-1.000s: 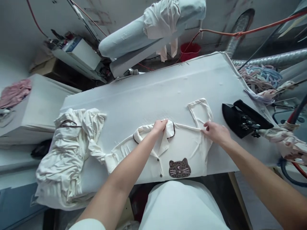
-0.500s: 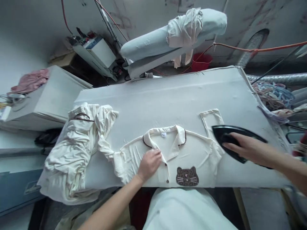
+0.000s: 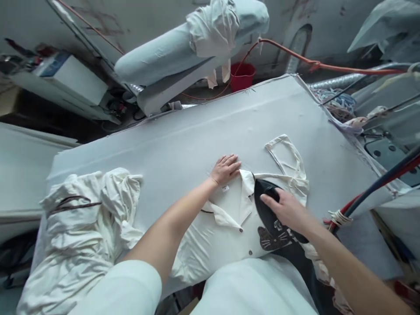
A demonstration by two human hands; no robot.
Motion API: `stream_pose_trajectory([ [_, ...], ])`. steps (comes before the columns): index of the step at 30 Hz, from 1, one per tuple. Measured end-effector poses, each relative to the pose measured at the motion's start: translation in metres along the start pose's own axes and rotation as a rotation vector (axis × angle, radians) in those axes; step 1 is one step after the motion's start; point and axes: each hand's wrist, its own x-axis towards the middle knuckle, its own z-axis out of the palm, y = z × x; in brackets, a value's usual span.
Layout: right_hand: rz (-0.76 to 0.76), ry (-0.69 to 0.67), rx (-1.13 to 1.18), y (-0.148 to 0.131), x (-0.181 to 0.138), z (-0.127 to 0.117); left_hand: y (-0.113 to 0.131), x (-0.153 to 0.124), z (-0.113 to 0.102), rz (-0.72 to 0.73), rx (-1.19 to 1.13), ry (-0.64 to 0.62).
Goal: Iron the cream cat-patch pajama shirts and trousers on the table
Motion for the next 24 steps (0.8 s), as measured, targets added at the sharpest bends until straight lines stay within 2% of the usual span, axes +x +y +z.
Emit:
stream_pose_trajectory([
  [4, 0.046, -0.116, -0.118, -0.027, -0.015, 0.051, -0.011, 0.015, -0.008, 0.113, -0.034, -0.034],
  [7, 0.119, -0.173, -0.159, -0.030, -0.017, 0.076, -0.017, 0.032, -0.011, 0.107, -0.038, -0.070],
  [10, 0.091, -0.111, -0.064, -0.027, -0.005, 0.076, -0.016, 0.051, -0.013, 0.037, -0.053, -0.141],
  [13, 0.060, -0.002, 0.009, -0.035, 0.036, 0.054, -0.010, 0.049, -0.024, -0.063, -0.102, -0.171],
  [14, 0.077, 0.010, -0.001, -0.040, 0.053, 0.045, -0.008, 0.039, -0.030, -0.120, -0.126, -0.130],
  [16, 0.090, -0.004, -0.050, -0.052, 0.087, 0.029, -0.004, 0.004, -0.044, -0.279, -0.155, 0.033],
  [18, 0.013, -0.121, -0.100, -0.062, 0.110, 0.018, 0.002, -0.045, -0.053, -0.482, -0.118, 0.190],
  [19, -0.072, -0.215, -0.144, -0.066, 0.116, 0.017, 0.005, -0.069, -0.054, -0.578, -0.084, 0.214],
  [22, -0.388, -0.468, -0.396, -0.083, 0.119, 0.033, 0.010, -0.119, -0.053, -0.744, -0.029, 0.105],
  [24, -0.555, -0.495, -0.552, -0.100, 0.115, 0.056, 0.008, -0.128, -0.053, -0.744, -0.025, 0.043],
])
